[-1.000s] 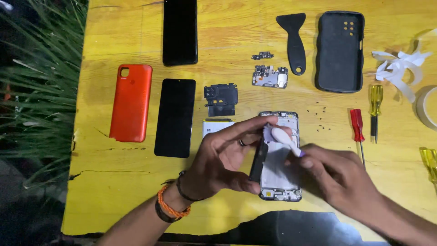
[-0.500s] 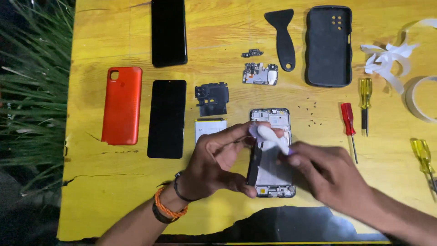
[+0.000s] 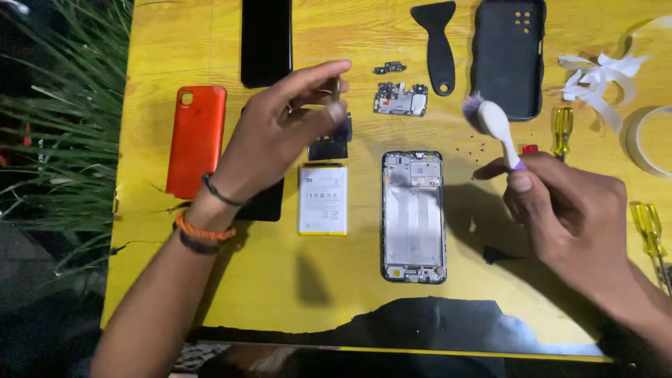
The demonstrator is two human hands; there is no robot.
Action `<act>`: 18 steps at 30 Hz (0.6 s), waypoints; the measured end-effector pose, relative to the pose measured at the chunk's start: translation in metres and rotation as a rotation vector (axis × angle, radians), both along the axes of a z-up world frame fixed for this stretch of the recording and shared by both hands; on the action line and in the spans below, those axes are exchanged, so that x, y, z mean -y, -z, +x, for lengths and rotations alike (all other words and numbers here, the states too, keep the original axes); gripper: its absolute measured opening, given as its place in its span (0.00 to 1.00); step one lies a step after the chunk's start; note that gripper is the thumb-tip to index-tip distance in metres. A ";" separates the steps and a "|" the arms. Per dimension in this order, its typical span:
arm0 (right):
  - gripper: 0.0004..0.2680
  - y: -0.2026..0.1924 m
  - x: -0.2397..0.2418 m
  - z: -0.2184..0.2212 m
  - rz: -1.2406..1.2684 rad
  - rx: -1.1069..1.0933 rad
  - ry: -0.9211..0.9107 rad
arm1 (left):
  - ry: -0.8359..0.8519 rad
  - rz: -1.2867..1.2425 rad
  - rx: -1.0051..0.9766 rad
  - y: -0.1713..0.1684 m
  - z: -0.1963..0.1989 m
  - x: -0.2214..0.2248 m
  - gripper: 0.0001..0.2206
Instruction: Cleaning internal smartphone components with a toothbrush
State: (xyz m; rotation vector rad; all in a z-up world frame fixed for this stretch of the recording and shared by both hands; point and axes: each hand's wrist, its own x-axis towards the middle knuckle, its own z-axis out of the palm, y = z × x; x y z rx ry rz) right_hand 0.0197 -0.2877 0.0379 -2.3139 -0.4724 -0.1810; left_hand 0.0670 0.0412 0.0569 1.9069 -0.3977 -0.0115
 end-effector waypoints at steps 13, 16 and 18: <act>0.12 -0.005 -0.001 0.012 0.095 -0.003 0.044 | -0.403 0.132 -0.116 0.062 0.057 -0.018 0.10; 0.12 -0.003 0.003 0.013 0.133 -0.007 0.021 | -0.429 0.516 0.195 0.072 0.060 -0.024 0.03; 0.14 -0.001 0.005 0.014 0.132 0.011 0.037 | -0.414 0.587 0.178 0.068 0.059 -0.021 0.03</act>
